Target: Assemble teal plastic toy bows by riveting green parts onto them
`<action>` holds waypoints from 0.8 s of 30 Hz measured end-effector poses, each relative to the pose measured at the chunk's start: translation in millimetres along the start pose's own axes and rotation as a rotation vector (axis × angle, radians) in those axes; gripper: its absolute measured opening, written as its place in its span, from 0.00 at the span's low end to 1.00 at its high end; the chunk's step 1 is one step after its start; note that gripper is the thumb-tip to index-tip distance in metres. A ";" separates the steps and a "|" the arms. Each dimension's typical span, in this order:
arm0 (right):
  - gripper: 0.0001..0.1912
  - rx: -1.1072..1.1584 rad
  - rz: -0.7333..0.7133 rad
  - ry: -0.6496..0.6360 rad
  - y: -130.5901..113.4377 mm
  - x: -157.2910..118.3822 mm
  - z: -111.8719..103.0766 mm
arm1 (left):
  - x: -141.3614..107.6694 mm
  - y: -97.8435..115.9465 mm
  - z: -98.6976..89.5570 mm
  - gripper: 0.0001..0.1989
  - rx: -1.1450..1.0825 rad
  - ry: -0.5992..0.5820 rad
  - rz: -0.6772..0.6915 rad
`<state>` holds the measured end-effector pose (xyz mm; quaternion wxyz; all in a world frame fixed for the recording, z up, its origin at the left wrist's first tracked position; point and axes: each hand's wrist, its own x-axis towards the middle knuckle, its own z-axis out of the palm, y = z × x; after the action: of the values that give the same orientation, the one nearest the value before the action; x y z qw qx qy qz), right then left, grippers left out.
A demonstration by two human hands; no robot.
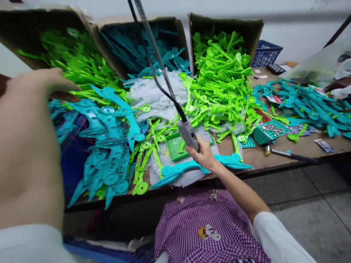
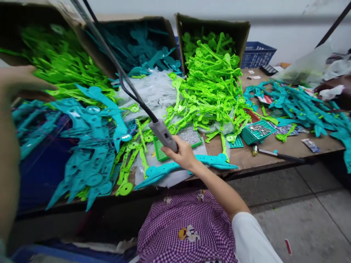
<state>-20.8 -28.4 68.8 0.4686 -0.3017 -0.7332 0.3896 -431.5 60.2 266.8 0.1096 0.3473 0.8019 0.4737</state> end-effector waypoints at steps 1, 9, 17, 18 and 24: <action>0.21 0.004 0.000 0.007 0.3 -0.9 -1.6 | -13.1 3.2 5.8 0.35 0.035 -0.074 -0.102; 0.20 0.075 0.005 0.078 15.9 -6.1 -11.3 | -155.8 -41.4 14.1 0.59 -0.967 -0.389 0.412; 0.16 0.047 0.027 0.046 12.6 13.5 -9.2 | -248.1 -130.4 -47.0 0.56 -1.082 0.001 0.256; 0.16 0.052 0.031 0.049 13.7 15.4 -7.8 | -262.8 -142.0 -49.8 0.51 -1.096 0.046 0.188; 0.26 0.087 0.000 -0.052 26.0 18.9 0.3 | -355.6 -208.9 -6.7 0.29 -0.859 0.029 -0.509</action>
<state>-26.3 0.2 55.1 0.4620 -0.2709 -0.7276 0.4288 -268.2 -244.1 41.3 0.3436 0.0575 0.5951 0.7242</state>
